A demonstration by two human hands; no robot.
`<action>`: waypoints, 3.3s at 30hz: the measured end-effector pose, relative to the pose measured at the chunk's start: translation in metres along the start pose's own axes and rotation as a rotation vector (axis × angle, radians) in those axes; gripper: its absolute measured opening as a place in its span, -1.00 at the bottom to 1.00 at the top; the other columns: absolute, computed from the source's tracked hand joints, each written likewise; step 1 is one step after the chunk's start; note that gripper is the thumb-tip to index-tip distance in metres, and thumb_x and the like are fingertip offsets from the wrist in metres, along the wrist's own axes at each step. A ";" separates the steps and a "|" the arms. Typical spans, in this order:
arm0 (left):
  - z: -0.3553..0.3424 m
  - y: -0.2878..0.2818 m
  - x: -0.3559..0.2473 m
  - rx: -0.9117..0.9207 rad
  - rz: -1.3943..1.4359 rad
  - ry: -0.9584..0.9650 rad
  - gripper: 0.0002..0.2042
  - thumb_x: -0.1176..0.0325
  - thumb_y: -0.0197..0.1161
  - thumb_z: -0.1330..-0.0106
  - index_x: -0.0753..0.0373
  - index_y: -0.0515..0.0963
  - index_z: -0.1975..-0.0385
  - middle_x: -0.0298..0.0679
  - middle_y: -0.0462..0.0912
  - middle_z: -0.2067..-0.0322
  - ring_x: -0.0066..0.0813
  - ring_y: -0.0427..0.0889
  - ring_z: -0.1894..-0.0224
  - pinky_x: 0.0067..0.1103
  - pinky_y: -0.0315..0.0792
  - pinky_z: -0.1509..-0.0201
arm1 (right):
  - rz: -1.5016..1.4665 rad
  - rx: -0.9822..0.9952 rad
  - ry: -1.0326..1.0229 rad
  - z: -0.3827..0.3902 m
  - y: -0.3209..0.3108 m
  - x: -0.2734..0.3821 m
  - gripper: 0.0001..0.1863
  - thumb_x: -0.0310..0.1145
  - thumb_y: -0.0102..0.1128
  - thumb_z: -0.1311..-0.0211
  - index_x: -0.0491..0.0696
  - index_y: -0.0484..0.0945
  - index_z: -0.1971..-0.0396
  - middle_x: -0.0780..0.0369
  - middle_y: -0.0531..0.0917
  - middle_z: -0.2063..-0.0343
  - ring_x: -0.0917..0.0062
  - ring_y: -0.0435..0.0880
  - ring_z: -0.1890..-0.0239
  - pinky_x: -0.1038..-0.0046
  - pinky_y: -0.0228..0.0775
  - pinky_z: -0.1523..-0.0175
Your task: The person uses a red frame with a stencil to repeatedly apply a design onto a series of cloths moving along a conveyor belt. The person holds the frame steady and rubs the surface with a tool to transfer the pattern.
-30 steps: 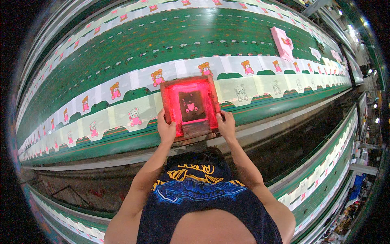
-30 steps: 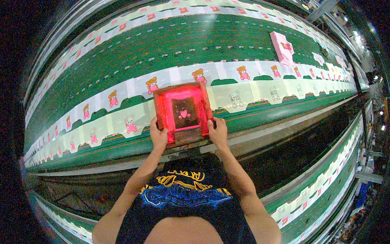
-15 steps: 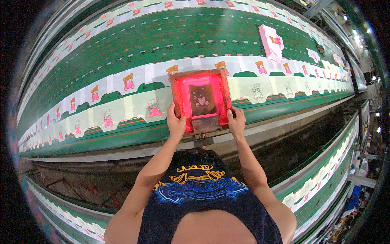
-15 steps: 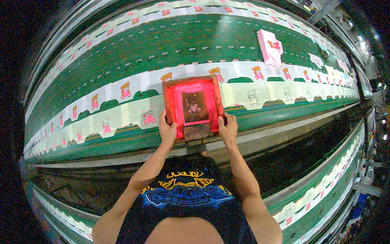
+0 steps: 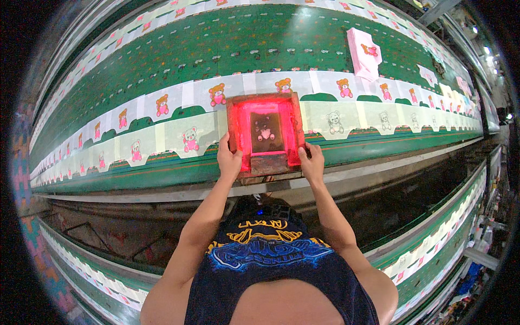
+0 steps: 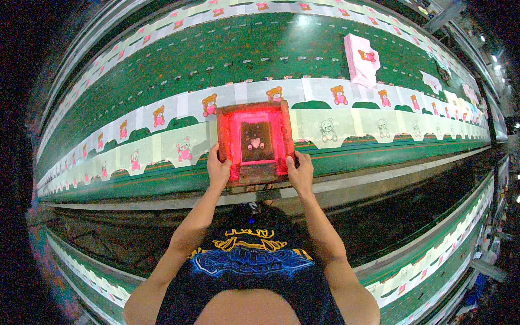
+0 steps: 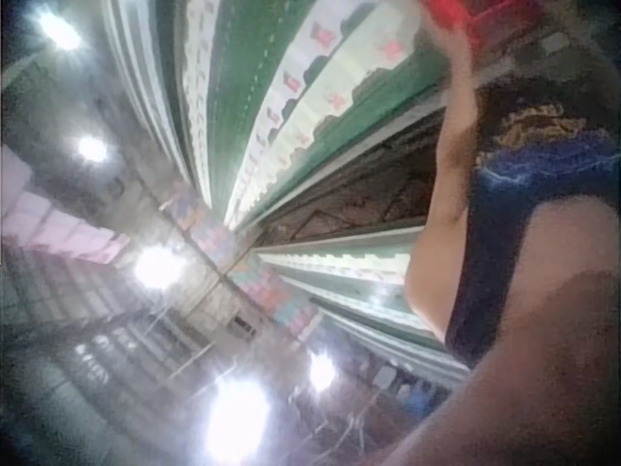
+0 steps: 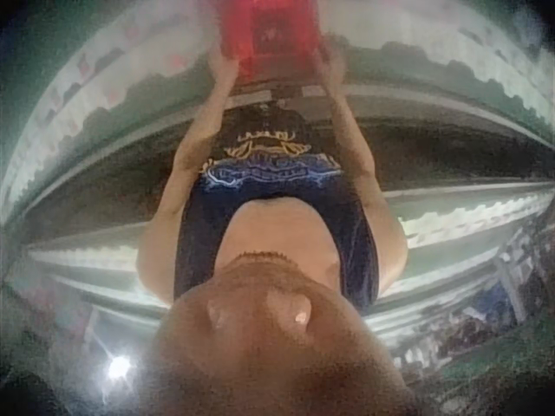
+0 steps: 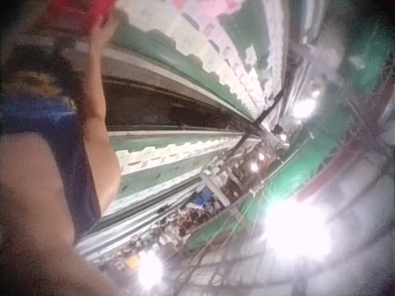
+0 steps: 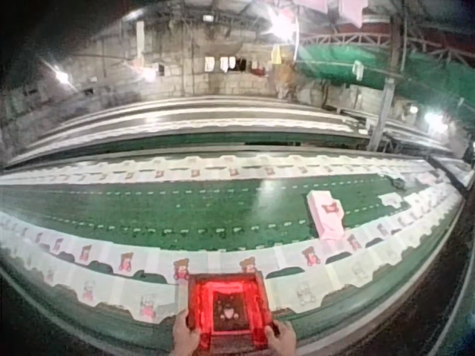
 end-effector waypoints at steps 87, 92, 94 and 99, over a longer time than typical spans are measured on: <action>0.001 -0.005 -0.008 0.098 -0.026 -0.005 -0.31 0.60 0.30 -0.06 0.43 0.25 -0.27 0.16 0.37 -0.25 0.14 0.37 -0.30 -0.26 0.27 -0.41 | 0.705 0.134 -0.267 -0.095 0.068 0.119 0.35 0.00 0.65 0.26 0.04 -0.08 -0.53 -0.07 -0.08 -0.50 -0.12 -0.13 -0.53 -0.41 -0.10 -0.39; 0.001 -0.002 -0.008 0.093 -0.052 -0.012 -0.31 0.59 0.30 -0.06 0.43 0.25 -0.28 0.15 0.37 -0.25 0.13 0.37 -0.31 -0.26 0.27 -0.42 | 0.692 0.144 -0.289 -0.089 0.060 0.124 0.34 -0.04 0.64 0.23 0.03 -0.09 -0.53 -0.05 -0.11 -0.50 -0.13 -0.17 -0.54 -0.42 -0.13 -0.39; 0.001 -0.003 -0.007 0.094 -0.049 -0.008 -0.31 0.59 0.31 -0.07 0.42 0.25 -0.29 0.15 0.37 -0.25 0.13 0.37 -0.31 -0.26 0.26 -0.42 | 0.710 0.189 -0.334 -0.081 0.069 0.119 0.34 -0.04 0.65 0.24 0.02 -0.09 -0.53 -0.05 -0.12 -0.50 -0.12 -0.17 -0.54 -0.42 -0.14 -0.40; 0.001 -0.005 -0.008 0.105 -0.035 -0.010 -0.31 0.60 0.30 -0.07 0.42 0.25 -0.29 0.14 0.37 -0.25 0.12 0.37 -0.31 -0.25 0.26 -0.42 | 0.683 0.145 -0.261 -0.085 0.059 0.122 0.30 -0.02 0.62 0.18 0.01 -0.07 -0.52 -0.06 -0.12 -0.50 -0.12 -0.17 -0.54 -0.44 -0.10 -0.37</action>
Point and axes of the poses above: each hand's wrist, its own z-axis away from the middle knuckle, its own y-axis out of the palm, x = y × z, the point moved 1 cm from there along -z, towards the middle knuckle
